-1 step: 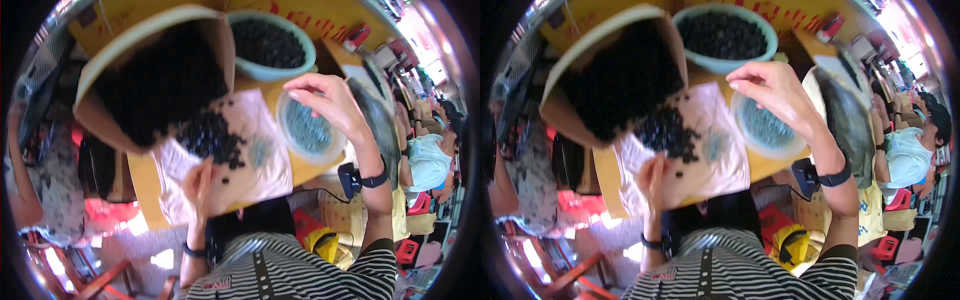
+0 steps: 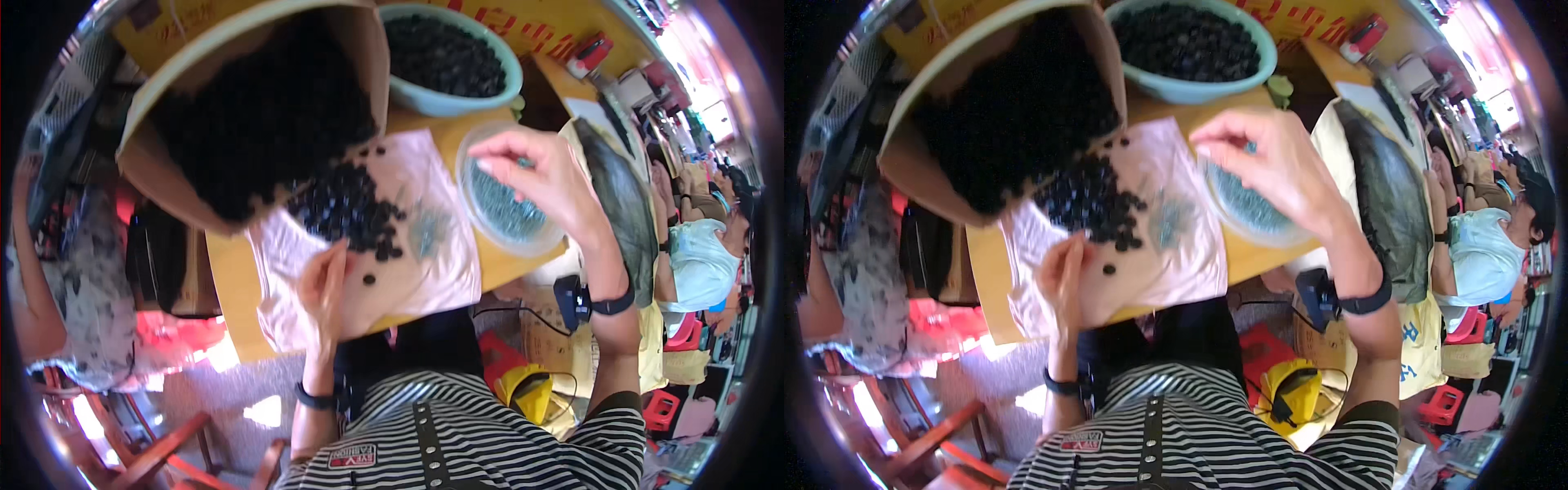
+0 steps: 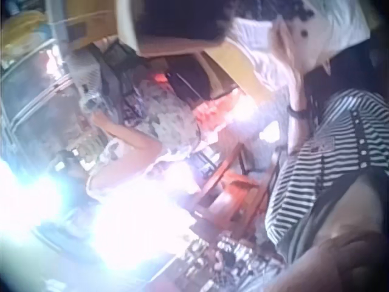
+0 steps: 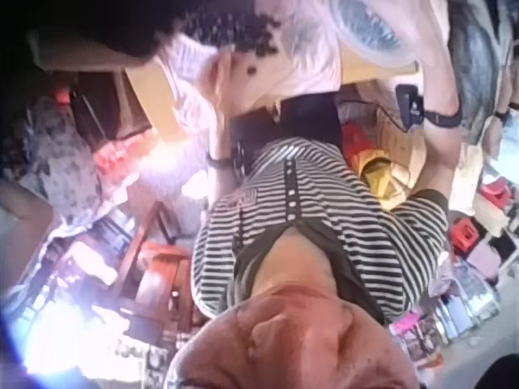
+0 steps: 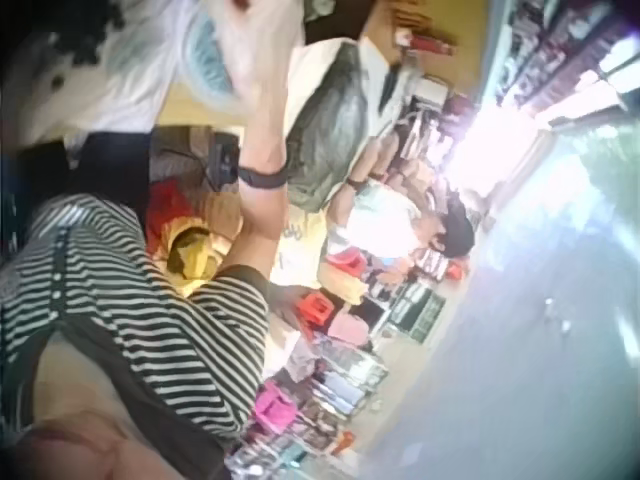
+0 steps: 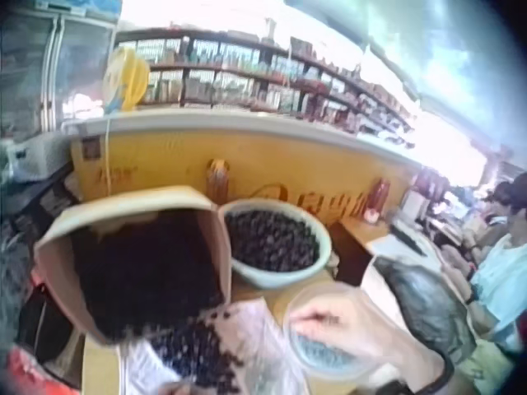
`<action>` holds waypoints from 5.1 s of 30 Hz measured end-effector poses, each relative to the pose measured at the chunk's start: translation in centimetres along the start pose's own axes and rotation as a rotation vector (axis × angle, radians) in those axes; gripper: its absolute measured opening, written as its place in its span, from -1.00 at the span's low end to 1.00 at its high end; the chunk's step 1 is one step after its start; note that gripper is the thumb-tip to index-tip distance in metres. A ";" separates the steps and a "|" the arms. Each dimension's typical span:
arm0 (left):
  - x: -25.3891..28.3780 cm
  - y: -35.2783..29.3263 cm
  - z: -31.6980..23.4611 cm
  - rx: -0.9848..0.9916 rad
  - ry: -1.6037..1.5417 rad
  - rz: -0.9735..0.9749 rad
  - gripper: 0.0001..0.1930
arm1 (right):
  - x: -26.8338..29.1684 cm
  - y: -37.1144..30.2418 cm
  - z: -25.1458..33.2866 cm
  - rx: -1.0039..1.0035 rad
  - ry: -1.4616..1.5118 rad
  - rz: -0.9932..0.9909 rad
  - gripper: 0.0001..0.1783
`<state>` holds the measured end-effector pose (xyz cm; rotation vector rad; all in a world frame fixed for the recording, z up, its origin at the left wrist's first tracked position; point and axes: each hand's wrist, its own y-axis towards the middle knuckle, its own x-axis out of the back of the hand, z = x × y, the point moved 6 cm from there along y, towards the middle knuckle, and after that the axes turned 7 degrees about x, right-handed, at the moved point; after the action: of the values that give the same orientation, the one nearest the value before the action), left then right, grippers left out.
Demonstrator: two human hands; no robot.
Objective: Assembling small black plastic caps by inserting blue pins into them.
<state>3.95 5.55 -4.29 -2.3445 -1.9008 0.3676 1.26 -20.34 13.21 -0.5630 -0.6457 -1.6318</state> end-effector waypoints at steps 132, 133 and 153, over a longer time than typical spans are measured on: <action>-3.5 -4.1 -2.3 -0.103 0.236 0.171 -0.70 | -13.6 -8.2 -1.5 0.090 0.125 -0.125 -0.86; -3.6 -4.3 -2.7 -0.123 0.297 0.180 -0.70 | -13.5 -8.2 -1.7 0.084 0.122 -0.121 -0.86; -1.1 -4.5 -1.8 0.006 -0.075 0.199 -0.82 | -11.6 -10.2 -4.6 0.048 -0.072 -0.099 -0.74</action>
<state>-0.12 5.58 -1.39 -2.5575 -1.6969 0.4845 -7.16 -14.03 1.01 -0.5637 -0.7745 -1.6901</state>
